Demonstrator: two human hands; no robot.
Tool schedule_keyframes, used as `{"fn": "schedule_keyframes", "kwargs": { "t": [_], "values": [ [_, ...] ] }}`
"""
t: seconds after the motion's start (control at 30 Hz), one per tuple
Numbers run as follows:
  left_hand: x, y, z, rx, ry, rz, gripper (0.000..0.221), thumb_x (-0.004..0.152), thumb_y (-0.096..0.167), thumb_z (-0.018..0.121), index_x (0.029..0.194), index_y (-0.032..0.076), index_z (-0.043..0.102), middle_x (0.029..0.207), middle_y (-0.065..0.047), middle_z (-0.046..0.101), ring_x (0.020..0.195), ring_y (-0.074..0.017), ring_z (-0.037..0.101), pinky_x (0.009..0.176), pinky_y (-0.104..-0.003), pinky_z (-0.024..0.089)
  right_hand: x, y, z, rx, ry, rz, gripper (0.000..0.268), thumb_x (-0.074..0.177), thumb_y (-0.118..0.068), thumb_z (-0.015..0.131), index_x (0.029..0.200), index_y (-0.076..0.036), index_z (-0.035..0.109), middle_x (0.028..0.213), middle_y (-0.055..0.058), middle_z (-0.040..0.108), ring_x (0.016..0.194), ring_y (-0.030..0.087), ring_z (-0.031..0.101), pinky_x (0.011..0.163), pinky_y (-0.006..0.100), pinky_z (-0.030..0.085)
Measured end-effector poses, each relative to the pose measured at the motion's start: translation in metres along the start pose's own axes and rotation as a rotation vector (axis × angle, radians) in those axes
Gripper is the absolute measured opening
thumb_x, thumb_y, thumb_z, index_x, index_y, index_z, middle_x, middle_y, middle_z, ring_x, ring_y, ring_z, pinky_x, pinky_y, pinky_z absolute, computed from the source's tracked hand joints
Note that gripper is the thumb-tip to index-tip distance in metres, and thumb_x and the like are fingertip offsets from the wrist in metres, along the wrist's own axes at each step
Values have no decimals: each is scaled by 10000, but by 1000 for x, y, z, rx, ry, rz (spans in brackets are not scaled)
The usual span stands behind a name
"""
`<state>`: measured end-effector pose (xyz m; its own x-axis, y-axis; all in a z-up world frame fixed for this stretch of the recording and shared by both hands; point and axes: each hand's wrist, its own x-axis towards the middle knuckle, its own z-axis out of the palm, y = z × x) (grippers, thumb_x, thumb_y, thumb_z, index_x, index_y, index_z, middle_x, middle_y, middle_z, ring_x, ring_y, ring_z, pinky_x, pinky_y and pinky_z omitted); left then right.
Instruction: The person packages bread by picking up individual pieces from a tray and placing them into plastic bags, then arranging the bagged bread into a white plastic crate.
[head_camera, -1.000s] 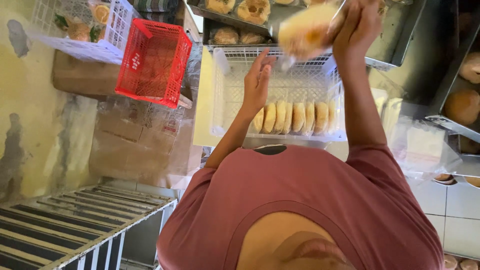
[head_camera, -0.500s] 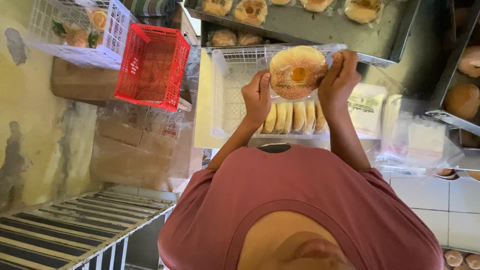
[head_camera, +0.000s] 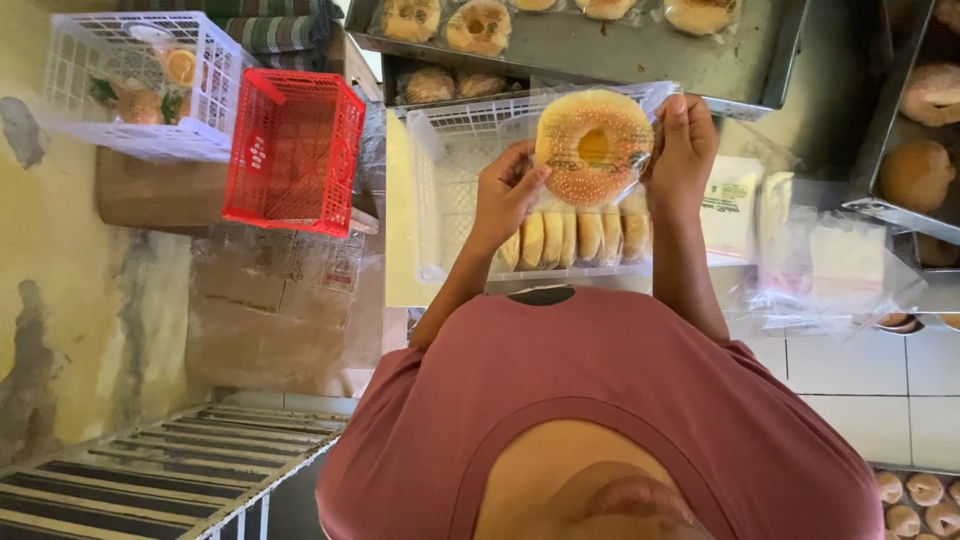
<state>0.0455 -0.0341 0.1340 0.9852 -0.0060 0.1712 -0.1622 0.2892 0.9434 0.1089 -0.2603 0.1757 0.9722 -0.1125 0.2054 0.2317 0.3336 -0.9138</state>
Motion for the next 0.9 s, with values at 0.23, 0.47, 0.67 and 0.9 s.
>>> {"fn": "schedule_keyframes", "kwargs": {
  "t": [0.23, 0.47, 0.67, 0.9],
  "values": [
    [-4, -1, 17, -47, 214, 87, 436, 1104, 275, 551, 1422, -24, 547, 843, -22, 633, 640, -77, 565, 562, -281, 525, -20, -14, 14, -212, -141, -180, 183, 1202, -217, 449, 1255, -64, 535, 878, -17, 505, 638, 43, 409, 529, 245, 373],
    [-14, -23, 11, -147, 284, 172, 354, 1109, 210, 578, 1377, -21, 563, 772, 10, 588, 571, -62, 515, 501, -264, 472, -34, -5, 13, -512, -119, -222, 259, 1164, -159, 499, 1369, -3, 535, 1047, 66, 557, 675, 58, 454, 592, 259, 350],
    [-21, 8, 6, -224, 191, 90, 359, 1107, 204, 588, 1408, 11, 570, 710, 78, 461, 528, -5, 343, 465, -201, 290, -23, 1, -2, -684, -96, -712, 141, 1173, -25, 550, 1312, -43, 537, 1343, 183, 522, 941, 255, 598, 808, 412, 513],
    [-19, -24, -4, -168, 75, 82, 557, 1109, 467, 498, 1473, 46, 520, 757, 83, 490, 599, -46, 424, 500, -235, 338, -19, 30, -31, 2, -234, -310, 249, 1167, -42, 587, 1390, -69, 479, 678, 5, 508, 467, 61, 405, 433, 235, 296]
  ]
}}
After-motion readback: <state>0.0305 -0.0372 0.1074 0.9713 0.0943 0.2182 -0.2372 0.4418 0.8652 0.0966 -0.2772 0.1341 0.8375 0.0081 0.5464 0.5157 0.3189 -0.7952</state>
